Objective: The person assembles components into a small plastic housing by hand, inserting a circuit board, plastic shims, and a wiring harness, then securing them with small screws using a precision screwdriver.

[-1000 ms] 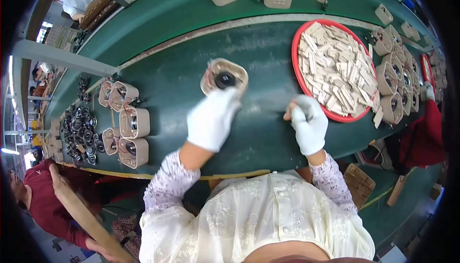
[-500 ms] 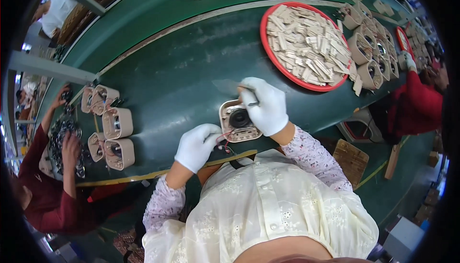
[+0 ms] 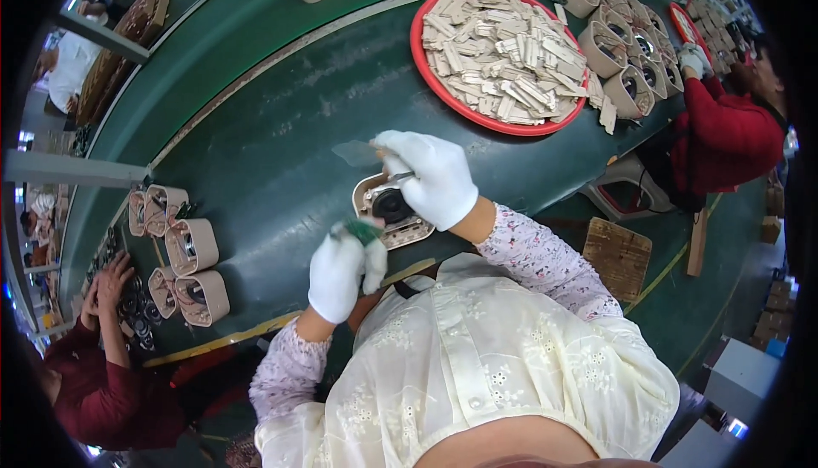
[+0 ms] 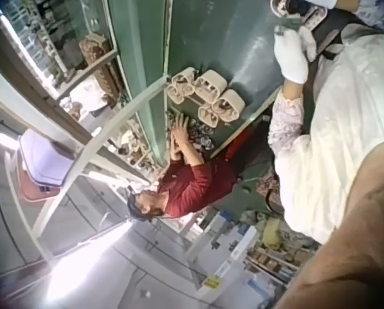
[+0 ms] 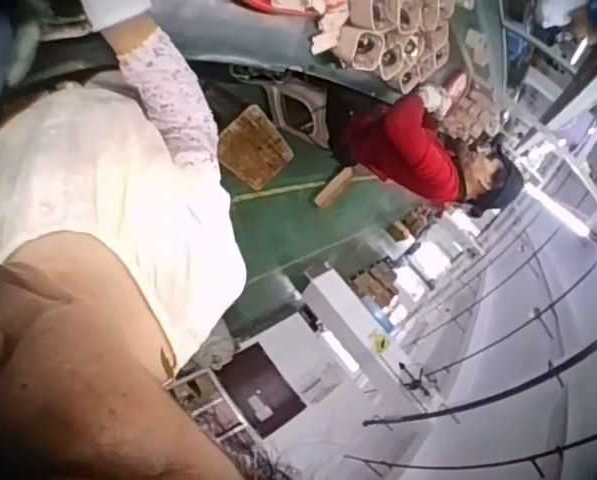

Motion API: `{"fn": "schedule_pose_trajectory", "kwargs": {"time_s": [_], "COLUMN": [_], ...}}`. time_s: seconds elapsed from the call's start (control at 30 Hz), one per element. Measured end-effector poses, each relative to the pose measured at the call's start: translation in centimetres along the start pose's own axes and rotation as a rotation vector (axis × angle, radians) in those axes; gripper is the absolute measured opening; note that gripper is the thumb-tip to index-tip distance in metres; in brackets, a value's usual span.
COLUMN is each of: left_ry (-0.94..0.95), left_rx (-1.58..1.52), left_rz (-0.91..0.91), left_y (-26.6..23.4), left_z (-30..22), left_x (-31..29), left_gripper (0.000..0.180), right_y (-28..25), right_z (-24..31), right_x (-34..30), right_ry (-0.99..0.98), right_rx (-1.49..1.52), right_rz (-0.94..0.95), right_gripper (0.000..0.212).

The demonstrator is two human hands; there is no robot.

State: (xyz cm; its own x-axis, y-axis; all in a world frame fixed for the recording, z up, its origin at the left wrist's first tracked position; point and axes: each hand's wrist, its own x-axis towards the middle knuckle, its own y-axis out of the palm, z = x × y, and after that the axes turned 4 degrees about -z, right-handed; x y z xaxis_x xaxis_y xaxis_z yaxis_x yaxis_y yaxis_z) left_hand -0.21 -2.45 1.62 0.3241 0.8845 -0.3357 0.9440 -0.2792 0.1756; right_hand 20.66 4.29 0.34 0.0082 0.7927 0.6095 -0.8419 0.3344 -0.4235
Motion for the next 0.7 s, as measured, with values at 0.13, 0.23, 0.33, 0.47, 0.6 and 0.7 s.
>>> {"fn": "schedule_pose_trajectory", "kwargs": {"time_s": [0.13, 0.23, 0.33, 0.47, 0.6, 0.7], "left_ry": [0.003, -0.052, -0.035, 0.062, 0.194, 0.434], "left_rx": [-0.785, -1.004, -0.959, -0.939, -0.357, 0.118], "left_rz": [0.21, 0.17, 0.165, 0.064, -0.116, -0.187], "left_y": [0.4, 0.5, -0.1, 0.1, 0.5, 0.3], "left_z": [0.0, 0.1, 1.0, 2.8, 1.8, 1.6], "left_x": [0.3, -0.3, -0.6, -0.6, -0.8, 0.0], "left_gripper": [0.062, 0.06, 0.046, 0.027, 0.018, 0.02], "right_y": [-2.4, -7.2, -9.5, -8.9, -6.8, -6.0], "right_z": [-0.2, 1.0, 2.8, 3.9, 4.3, 4.4], "right_x": [0.5, 1.4, 1.7, 1.1, 0.0, -0.5], "right_ry": [0.164, -0.108, -0.251, -0.416, -0.438, -0.414], "right_rx": [0.208, 0.131, 0.087, -0.206, -0.303, -0.383], "right_rz": [0.104, 0.257, 0.535, 0.711, 0.805, 0.891], "right_gripper": [0.024, 0.033, 0.033, 0.032, 0.028, 0.029]}}
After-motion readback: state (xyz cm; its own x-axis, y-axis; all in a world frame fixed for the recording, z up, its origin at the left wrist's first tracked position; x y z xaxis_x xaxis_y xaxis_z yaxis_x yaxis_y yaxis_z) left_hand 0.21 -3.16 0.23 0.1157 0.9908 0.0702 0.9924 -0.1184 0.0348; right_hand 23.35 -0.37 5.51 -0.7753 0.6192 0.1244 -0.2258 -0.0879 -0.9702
